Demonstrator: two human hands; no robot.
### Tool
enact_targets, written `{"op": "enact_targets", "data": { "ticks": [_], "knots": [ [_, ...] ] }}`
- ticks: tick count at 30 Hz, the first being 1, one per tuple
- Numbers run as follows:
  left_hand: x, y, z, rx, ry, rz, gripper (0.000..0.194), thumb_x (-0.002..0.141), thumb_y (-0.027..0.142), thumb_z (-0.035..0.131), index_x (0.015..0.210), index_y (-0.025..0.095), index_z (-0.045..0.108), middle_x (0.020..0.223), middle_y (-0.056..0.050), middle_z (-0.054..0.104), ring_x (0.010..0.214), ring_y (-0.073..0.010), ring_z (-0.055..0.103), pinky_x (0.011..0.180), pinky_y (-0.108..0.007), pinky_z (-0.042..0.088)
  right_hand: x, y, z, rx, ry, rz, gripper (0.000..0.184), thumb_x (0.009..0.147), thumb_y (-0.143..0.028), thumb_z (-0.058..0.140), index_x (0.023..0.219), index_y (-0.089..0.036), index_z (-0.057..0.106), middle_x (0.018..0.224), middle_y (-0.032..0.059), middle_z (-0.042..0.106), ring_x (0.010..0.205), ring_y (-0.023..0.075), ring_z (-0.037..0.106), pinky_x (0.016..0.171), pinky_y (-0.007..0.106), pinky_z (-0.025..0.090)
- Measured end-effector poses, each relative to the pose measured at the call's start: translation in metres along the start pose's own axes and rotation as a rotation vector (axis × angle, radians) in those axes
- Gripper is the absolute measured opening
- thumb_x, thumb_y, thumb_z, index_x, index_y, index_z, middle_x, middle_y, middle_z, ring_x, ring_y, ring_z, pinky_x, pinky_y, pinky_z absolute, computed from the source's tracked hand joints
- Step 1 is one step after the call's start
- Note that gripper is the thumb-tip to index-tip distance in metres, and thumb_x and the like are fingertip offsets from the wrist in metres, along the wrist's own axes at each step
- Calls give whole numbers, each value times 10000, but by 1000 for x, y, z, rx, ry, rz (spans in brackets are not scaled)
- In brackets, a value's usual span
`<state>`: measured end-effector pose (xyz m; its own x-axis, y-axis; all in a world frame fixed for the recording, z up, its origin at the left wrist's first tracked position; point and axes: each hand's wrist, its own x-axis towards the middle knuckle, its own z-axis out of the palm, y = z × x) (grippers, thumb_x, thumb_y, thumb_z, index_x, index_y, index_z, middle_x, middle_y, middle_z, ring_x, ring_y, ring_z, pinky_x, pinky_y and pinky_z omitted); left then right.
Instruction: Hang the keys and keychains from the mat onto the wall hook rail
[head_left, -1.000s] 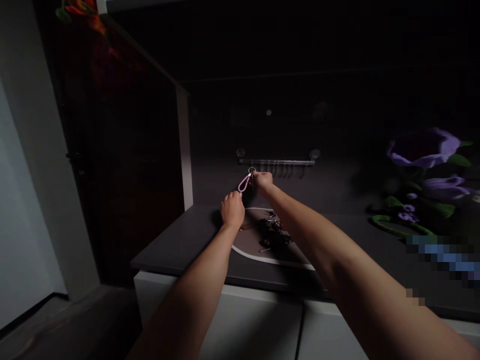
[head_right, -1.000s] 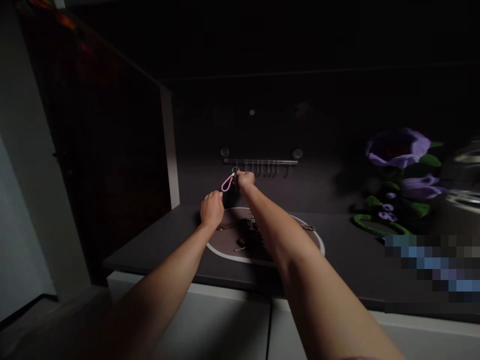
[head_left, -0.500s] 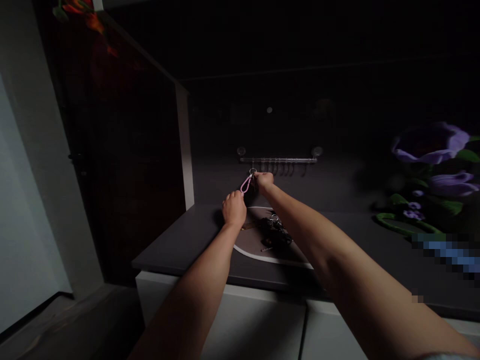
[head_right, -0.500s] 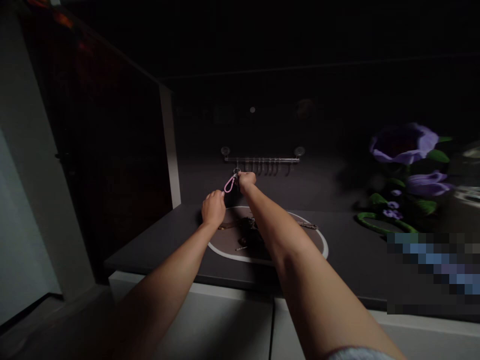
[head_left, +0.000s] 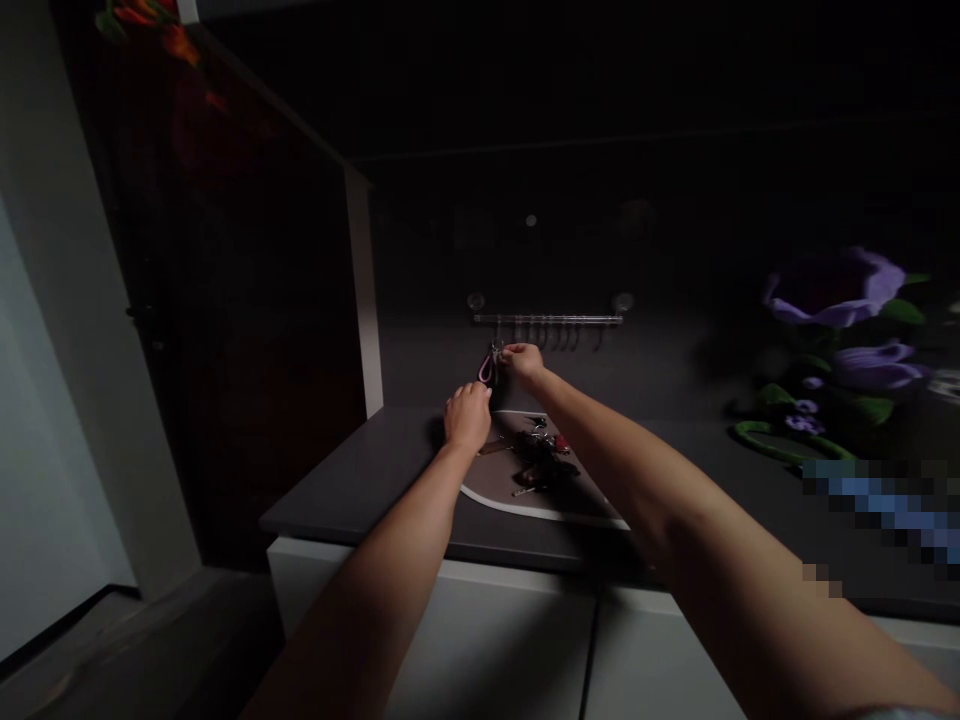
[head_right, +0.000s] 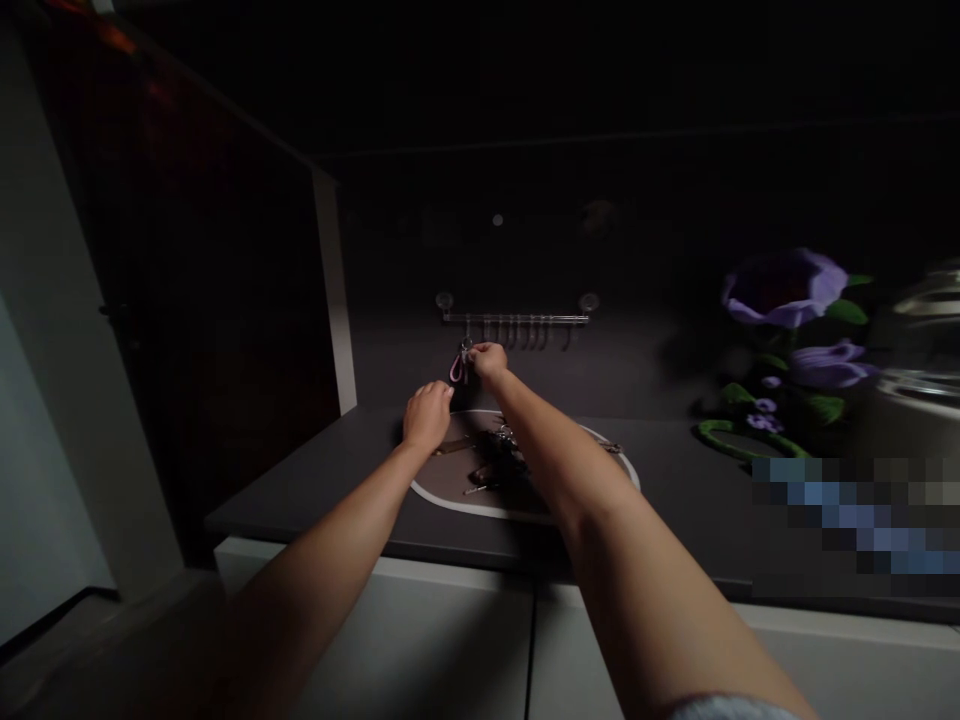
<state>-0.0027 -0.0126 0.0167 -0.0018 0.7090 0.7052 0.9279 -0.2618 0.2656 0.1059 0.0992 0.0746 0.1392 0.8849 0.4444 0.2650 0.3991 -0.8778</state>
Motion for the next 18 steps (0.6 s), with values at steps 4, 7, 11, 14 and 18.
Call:
{"op": "enact_targets", "data": {
  "ticks": [4,7,11,14,18],
  "knots": [
    [-2,3,3,-89,-100,164,226,885,271,363,927,198,573,953,-52,614,930,-163,531,806,-277,393,-15,-6,-10,-7,-8,13,223,647,-213,645,842,-106,638,605,9,606,528,70,510,570,189,436],
    [-4,4,6,-129,-181,260,213,864,288,415,968,209,583,965,-41,618,942,-155,528,821,-269,398,-33,-12,-18,41,-66,29,178,659,-160,620,826,-101,640,592,-3,592,502,55,474,538,173,415],
    [-8,5,7,-103,-282,365,211,827,294,476,969,204,603,961,-49,631,943,-169,537,827,-281,408,-60,-10,-32,118,-108,38,132,675,-112,583,795,-103,638,622,-4,599,513,50,469,539,167,401],
    [-11,6,5,-86,-354,395,214,809,310,501,954,206,619,970,-56,642,949,-180,549,847,-293,408,-80,-1,-46,71,-110,-11,131,688,-123,577,802,-110,639,678,6,627,566,60,498,589,176,417],
    [-14,5,4,-91,-426,417,242,787,358,524,970,241,630,998,-36,652,976,-184,560,872,-298,399,-103,15,-69,-129,-98,-87,133,718,-149,565,815,-126,652,791,39,667,676,96,561,687,218,437]
  ]
}}
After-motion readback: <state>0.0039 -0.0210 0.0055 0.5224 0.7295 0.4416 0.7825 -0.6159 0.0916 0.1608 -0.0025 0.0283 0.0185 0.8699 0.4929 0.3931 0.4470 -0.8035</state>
